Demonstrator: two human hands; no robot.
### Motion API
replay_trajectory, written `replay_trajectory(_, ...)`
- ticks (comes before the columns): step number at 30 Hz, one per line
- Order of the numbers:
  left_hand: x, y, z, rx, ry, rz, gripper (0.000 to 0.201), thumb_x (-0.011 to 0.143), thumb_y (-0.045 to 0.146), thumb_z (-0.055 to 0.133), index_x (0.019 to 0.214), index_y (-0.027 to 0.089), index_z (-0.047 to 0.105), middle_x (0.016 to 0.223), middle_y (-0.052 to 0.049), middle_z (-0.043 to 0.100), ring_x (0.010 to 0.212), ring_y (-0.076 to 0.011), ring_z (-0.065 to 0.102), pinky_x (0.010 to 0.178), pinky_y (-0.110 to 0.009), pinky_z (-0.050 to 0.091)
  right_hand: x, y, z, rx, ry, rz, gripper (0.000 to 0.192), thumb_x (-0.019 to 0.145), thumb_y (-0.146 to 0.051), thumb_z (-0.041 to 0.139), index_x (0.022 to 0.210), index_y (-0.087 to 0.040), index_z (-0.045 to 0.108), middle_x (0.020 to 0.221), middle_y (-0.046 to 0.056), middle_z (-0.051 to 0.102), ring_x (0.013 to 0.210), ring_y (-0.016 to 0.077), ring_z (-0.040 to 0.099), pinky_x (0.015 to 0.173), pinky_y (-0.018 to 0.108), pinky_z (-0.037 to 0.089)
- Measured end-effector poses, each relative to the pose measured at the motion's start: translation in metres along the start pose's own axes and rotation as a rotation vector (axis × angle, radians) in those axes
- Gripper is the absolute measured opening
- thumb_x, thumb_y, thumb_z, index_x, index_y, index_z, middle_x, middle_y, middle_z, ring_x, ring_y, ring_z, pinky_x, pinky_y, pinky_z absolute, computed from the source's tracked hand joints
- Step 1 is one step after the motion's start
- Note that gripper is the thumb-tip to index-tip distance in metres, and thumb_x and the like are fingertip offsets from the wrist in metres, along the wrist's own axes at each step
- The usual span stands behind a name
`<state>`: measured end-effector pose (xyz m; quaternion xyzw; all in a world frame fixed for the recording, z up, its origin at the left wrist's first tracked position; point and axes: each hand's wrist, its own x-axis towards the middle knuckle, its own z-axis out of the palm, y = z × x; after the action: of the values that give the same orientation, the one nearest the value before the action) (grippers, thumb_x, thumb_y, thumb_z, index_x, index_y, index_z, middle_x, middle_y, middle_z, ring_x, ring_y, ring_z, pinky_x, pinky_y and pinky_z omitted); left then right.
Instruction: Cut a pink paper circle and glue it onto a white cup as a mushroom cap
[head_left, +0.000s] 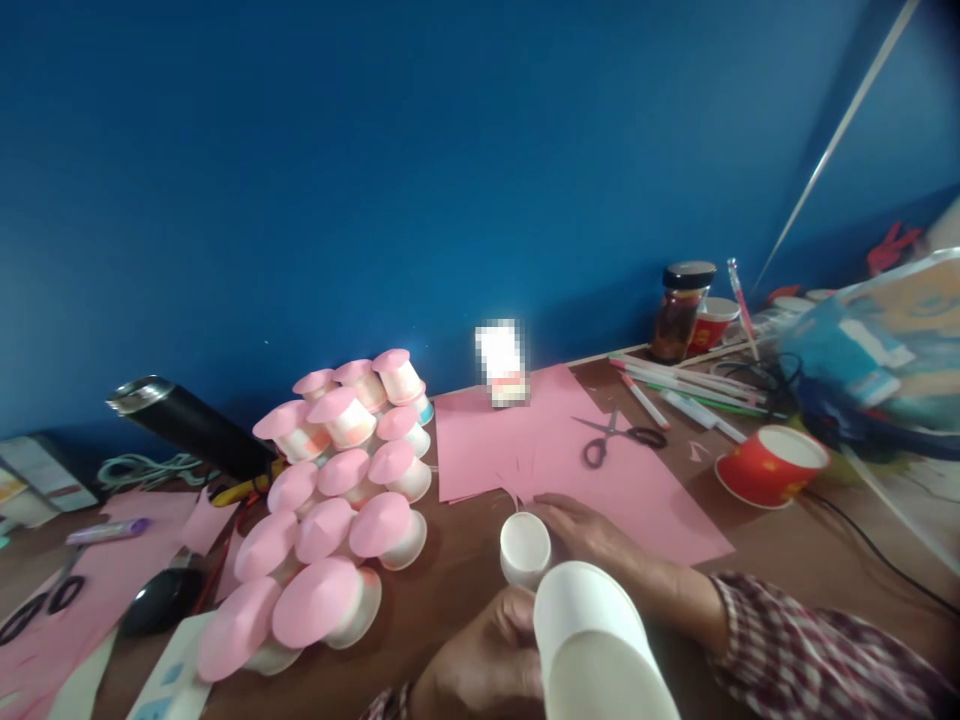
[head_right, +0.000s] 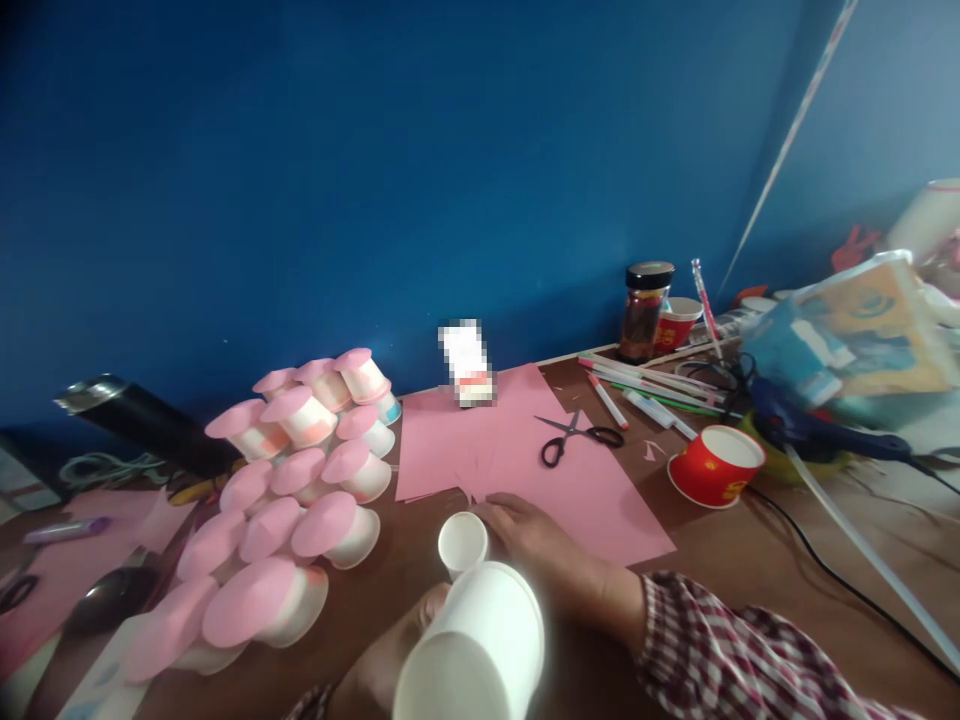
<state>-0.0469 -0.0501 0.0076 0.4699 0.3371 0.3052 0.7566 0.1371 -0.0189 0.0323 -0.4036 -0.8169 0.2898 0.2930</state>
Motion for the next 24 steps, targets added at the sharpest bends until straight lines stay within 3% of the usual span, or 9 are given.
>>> replay_trajectory(3, 0.004, 0.001, 0.006, -0.112, -0.261, -0.072, 0.038, 0.055, 0.055, 0.075, 0.062, 0.018, 0.073, 0.067, -0.006, 0.066, 0.068, -0.0203, 0.061, 0.066, -0.032, 0.048, -0.001, 0.004, -0.012, 0.005, 0.004, 0.035, 0.046, 0.079, -0.026, 0.063, 0.123, -0.020, 0.054, 0.120, 0.012, 0.060, 0.111, 0.0281, 0.054, 0.095, 0.043, 0.045)
replay_trajectory(5, 0.005, 0.003, 0.008, -0.176, -0.337, -0.085, 0.034, 0.058, 0.051, 0.075, 0.068, 0.018, 0.074, 0.072, -0.006, 0.068, 0.071, -0.0196, 0.061, 0.073, -0.032, 0.048, -0.006, 0.007, -0.025, 0.087, 0.037, 0.110, 0.048, 0.079, -0.032, 0.063, 0.125, -0.021, 0.053, 0.122, 0.012, 0.059, 0.112, 0.0271, 0.055, 0.095, 0.043, 0.045)
replay_trajectory(7, 0.005, 0.005, 0.010, -0.211, -0.343, -0.083, 0.031, 0.059, 0.047, 0.076, 0.072, 0.019, 0.075, 0.073, -0.006, 0.068, 0.071, -0.0186, 0.060, 0.073, -0.030, 0.047, -0.014, 0.007, -0.042, 0.252, 0.062, 0.196, 0.041, 0.086, -0.037, 0.055, 0.124, -0.023, 0.053, 0.120, 0.011, 0.061, 0.111, 0.0248, 0.056, 0.093, 0.041, 0.047)
replay_trajectory(9, 0.004, 0.006, 0.012, -0.243, -0.341, -0.088, 0.032, 0.060, 0.047, 0.076, 0.074, 0.018, 0.075, 0.073, -0.005, 0.068, 0.068, -0.0172, 0.059, 0.068, -0.028, 0.046, -0.025, 0.003, -0.057, 0.461, 0.031, 0.144, 0.051, 0.085, -0.050, 0.051, 0.129, -0.023, 0.048, 0.119, 0.012, 0.060, 0.110, 0.0254, 0.057, 0.091, 0.041, 0.047)
replay_trajectory(11, 0.003, 0.006, 0.014, -0.285, -0.342, -0.097, 0.034, 0.060, 0.048, 0.075, 0.075, 0.018, 0.075, 0.073, -0.005, 0.068, 0.065, -0.0157, 0.058, 0.064, -0.026, 0.044, -0.036, -0.003, -0.066, 0.557, -0.010, 0.089, 0.068, 0.072, -0.059, 0.062, 0.130, -0.026, 0.047, 0.123, 0.012, 0.058, 0.112, 0.0281, 0.055, 0.094, 0.042, 0.045)
replay_trajectory(15, 0.005, 0.007, 0.016, -0.308, -0.331, -0.076, 0.034, 0.062, 0.049, 0.073, 0.072, 0.017, 0.074, 0.073, -0.006, 0.067, 0.069, -0.0181, 0.059, 0.071, -0.030, 0.045, -0.047, -0.018, -0.065, 0.464, -0.154, 0.067, 0.085, 0.048, -0.039, 0.086, 0.125, -0.028, 0.052, 0.122, 0.009, 0.058, 0.109, 0.0317, 0.057, 0.090, 0.040, 0.048)
replay_trajectory(18, 0.007, 0.006, 0.016, -0.247, -0.344, -0.056, 0.039, 0.062, 0.054, 0.071, 0.072, 0.016, 0.074, 0.075, -0.008, 0.067, 0.074, -0.0227, 0.060, 0.076, -0.035, 0.045, -0.044, -0.028, -0.056, 0.349, -0.121, 0.099, 0.071, 0.056, -0.032, 0.082, 0.121, -0.028, 0.054, 0.117, 0.007, 0.060, 0.103, 0.0284, 0.060, 0.085, 0.036, 0.051)
replay_trajectory(24, 0.010, 0.003, 0.016, -0.235, -0.277, 0.017, 0.042, 0.063, 0.057, 0.069, 0.068, 0.015, 0.072, 0.069, -0.007, 0.064, 0.073, -0.0209, 0.059, 0.077, -0.034, 0.045, -0.039, -0.031, -0.051, 0.271, -0.082, 0.124, 0.052, 0.064, -0.026, 0.076, 0.112, -0.027, 0.058, 0.109, 0.005, 0.064, 0.093, 0.0236, 0.063, 0.080, 0.031, 0.053)
